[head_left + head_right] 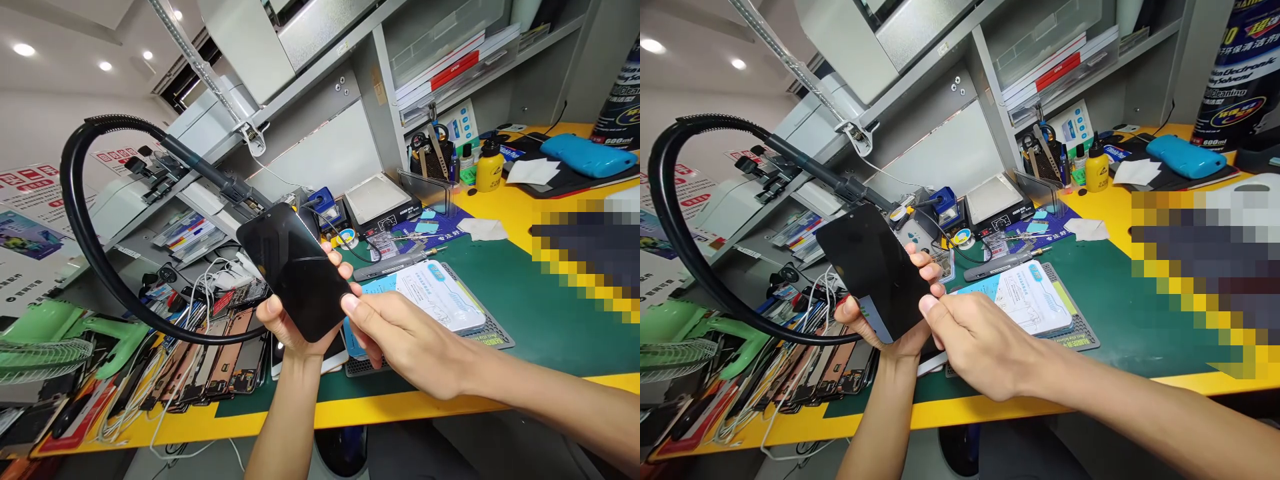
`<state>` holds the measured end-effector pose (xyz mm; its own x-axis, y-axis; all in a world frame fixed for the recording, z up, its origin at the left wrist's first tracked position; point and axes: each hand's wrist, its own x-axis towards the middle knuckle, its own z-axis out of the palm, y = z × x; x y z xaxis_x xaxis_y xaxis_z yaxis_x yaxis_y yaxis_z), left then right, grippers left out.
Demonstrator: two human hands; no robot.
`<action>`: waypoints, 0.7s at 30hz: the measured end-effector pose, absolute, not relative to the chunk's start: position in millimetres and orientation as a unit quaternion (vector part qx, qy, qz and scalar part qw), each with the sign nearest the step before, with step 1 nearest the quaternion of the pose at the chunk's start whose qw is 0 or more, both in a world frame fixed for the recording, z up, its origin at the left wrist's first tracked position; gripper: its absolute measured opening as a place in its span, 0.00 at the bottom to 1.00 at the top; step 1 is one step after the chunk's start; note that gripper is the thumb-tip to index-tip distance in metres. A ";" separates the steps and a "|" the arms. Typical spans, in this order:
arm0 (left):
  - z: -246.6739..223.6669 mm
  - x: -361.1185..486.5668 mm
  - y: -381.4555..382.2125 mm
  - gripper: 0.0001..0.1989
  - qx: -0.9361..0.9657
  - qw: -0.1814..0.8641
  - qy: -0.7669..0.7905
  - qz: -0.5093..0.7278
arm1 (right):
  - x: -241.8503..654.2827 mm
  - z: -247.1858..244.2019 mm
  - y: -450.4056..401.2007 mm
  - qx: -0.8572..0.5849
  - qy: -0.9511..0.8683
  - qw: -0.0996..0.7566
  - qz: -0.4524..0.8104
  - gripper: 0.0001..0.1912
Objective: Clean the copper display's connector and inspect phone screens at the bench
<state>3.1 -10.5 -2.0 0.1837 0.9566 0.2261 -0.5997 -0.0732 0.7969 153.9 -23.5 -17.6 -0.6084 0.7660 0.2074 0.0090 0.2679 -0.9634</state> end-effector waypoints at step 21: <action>-8.2 2.1 2.9 0.15 0.317 0.635 0.268 0.651 | 149.6 -40.9 -4.9 -0.351 -0.739 0.560 0.130 0.13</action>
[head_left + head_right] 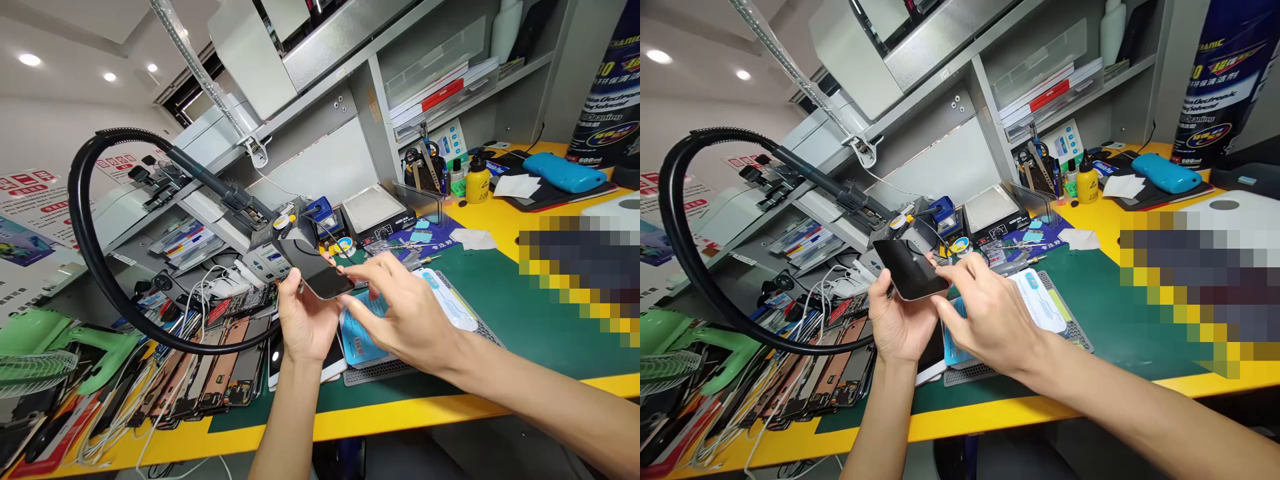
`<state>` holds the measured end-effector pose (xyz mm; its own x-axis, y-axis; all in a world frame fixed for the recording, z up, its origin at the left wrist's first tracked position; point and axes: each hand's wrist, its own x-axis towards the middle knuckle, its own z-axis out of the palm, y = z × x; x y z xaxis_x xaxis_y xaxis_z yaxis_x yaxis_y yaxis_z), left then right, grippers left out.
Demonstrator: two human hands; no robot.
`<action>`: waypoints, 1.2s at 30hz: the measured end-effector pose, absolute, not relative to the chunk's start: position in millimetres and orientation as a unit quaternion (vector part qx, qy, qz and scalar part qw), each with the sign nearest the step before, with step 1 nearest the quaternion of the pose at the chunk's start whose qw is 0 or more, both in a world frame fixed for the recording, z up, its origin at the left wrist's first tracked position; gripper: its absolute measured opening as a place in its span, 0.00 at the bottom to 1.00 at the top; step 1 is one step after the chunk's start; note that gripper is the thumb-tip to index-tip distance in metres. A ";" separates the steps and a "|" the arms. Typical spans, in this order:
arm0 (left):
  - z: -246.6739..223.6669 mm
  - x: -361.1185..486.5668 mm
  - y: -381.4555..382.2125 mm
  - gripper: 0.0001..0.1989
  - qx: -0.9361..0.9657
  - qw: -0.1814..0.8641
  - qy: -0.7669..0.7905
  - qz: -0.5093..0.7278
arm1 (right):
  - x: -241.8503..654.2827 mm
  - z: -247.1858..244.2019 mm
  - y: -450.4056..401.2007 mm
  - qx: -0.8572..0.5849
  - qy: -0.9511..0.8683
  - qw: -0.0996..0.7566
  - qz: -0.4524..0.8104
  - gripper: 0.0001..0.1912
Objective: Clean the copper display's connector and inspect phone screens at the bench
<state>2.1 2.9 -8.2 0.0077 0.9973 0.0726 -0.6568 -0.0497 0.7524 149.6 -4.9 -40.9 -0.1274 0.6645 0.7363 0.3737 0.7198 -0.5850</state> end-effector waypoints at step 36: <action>-15.4 2.1 -9.1 0.06 0.486 0.425 0.358 0.674 | 155.2 -23.3 2.0 -0.314 -0.595 0.546 0.499 0.13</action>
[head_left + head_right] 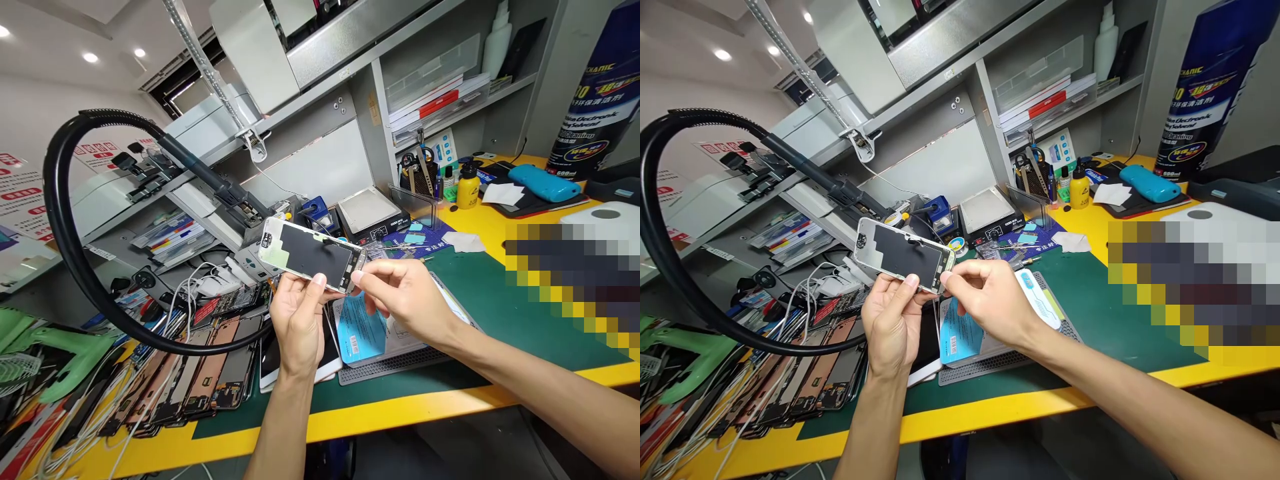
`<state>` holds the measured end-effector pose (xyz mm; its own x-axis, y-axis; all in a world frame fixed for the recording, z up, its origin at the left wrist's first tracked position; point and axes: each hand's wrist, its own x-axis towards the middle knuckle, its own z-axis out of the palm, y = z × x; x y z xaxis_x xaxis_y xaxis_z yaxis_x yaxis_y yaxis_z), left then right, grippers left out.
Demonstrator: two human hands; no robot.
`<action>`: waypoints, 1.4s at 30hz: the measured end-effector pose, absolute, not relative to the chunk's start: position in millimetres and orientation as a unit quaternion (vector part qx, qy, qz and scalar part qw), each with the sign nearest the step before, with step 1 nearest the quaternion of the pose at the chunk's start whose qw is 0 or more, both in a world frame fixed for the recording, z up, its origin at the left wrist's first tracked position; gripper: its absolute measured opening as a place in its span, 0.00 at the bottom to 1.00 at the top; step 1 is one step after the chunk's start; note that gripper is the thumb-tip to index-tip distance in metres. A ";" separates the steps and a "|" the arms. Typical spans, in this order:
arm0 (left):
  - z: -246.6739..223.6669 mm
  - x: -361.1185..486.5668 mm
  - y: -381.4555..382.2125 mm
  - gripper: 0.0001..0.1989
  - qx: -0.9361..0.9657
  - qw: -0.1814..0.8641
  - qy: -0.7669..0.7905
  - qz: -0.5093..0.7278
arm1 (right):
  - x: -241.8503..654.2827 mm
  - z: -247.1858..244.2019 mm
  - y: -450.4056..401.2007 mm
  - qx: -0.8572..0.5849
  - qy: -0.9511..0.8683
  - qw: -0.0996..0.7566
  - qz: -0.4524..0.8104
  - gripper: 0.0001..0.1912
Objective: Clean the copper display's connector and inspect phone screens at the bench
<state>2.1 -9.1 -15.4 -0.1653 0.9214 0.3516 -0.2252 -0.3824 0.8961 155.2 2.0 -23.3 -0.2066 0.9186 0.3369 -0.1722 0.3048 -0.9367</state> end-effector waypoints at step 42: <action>-6.5 -4.2 -19.0 0.25 0.497 0.596 0.162 0.610 | 152.4 -30.3 -17.4 -0.251 -0.640 0.650 0.324 0.08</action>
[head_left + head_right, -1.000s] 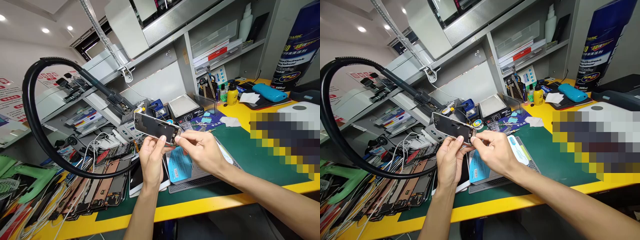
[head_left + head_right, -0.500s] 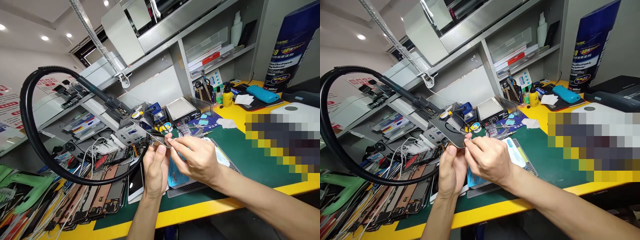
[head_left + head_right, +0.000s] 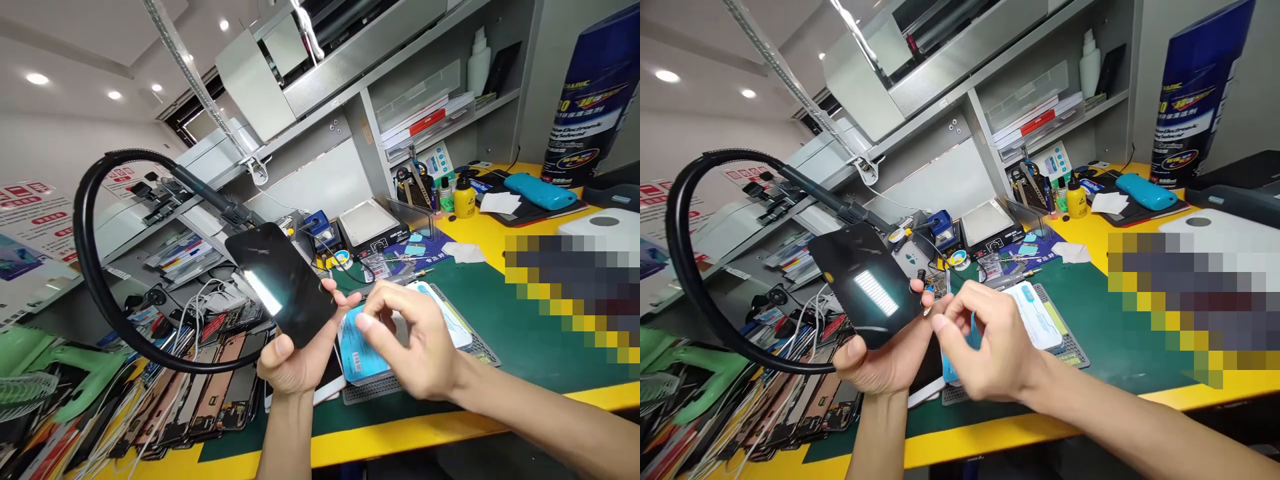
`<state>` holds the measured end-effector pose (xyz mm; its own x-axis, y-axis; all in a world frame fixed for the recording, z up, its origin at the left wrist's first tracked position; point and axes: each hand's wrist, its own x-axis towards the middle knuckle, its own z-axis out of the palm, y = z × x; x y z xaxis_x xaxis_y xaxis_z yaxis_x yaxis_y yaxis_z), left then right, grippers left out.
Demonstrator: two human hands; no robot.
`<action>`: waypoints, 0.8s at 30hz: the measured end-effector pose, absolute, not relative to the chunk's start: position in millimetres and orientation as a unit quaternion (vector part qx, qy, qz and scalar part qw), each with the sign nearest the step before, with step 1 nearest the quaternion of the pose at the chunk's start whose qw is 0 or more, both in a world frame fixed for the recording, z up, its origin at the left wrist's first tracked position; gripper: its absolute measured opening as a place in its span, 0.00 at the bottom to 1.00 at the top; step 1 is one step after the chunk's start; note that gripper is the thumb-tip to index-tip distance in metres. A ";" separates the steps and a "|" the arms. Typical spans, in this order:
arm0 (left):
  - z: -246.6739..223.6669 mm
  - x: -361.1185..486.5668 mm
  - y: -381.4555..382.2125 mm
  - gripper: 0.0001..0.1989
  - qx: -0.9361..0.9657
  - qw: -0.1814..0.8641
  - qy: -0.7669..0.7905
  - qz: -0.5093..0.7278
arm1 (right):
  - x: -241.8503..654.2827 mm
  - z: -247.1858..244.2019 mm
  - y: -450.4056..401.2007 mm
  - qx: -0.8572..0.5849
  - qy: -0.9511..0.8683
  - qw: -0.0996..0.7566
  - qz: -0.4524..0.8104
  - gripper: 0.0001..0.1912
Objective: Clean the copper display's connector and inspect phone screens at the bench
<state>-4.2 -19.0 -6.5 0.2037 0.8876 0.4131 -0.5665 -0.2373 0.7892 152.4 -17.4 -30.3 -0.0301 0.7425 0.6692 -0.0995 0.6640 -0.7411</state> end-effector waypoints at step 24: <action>-29.1 -22.2 -10.7 0.33 0.550 0.566 0.267 0.553 | 142.9 -29.3 -12.0 -0.118 -0.372 0.284 0.876 0.21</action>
